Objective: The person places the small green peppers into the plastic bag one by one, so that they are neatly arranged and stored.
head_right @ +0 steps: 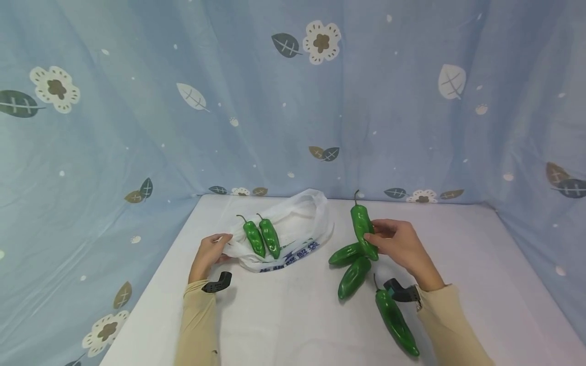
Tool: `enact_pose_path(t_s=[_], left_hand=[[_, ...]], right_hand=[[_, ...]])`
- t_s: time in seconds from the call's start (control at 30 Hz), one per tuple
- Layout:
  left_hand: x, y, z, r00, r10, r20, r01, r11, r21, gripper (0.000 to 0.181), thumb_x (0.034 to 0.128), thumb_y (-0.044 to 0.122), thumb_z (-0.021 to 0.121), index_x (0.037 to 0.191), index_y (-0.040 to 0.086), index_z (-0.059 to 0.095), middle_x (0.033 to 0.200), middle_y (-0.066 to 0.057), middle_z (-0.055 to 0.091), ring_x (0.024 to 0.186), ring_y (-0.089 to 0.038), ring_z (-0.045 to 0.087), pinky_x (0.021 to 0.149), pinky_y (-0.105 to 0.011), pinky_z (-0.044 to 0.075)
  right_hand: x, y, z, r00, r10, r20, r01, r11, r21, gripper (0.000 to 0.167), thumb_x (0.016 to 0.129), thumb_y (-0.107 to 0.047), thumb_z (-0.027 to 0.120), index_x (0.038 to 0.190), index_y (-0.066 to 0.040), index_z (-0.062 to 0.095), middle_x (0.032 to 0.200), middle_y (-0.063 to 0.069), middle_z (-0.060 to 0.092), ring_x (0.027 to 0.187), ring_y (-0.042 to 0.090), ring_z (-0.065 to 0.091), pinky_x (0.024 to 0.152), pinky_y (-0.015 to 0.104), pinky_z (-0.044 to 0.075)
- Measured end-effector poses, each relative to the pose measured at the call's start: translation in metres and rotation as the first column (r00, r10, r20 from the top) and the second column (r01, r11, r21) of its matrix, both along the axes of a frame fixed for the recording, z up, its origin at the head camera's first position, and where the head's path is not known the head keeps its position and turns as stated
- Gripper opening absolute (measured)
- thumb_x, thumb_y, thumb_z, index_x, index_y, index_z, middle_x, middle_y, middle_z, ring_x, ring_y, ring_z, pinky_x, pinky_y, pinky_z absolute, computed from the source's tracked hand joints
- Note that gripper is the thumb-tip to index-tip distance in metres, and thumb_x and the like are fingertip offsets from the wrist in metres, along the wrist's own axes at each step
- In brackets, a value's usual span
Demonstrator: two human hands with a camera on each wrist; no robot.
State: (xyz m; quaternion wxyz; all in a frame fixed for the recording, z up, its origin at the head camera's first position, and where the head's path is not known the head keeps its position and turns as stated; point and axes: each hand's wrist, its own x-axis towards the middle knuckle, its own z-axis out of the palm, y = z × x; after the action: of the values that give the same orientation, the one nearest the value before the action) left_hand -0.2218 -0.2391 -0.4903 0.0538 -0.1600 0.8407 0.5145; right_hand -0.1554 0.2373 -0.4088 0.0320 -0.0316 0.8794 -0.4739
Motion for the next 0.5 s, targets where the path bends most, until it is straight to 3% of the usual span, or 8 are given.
enact_pose_path(t_s=[0.5], left_hand=[[-0.001,-0.001,-0.001,1.000,-0.009,0.001,0.009,1.000,-0.026,0.056,0.1018,0.041,0.058,0.142,0.003,0.059,0.133,-0.027,0.064,0.066,-0.011,0.067,0.066,-0.023,0.055]], right_hand=[[-0.010,-0.016,0.007,1.000,0.019,-0.004,-0.019,0.999,-0.041,0.060,0.100,-0.033,0.069,0.144,0.006,0.054,0.137,0.030,0.063,0.119,0.039,0.067,0.080,0.034,0.063]])
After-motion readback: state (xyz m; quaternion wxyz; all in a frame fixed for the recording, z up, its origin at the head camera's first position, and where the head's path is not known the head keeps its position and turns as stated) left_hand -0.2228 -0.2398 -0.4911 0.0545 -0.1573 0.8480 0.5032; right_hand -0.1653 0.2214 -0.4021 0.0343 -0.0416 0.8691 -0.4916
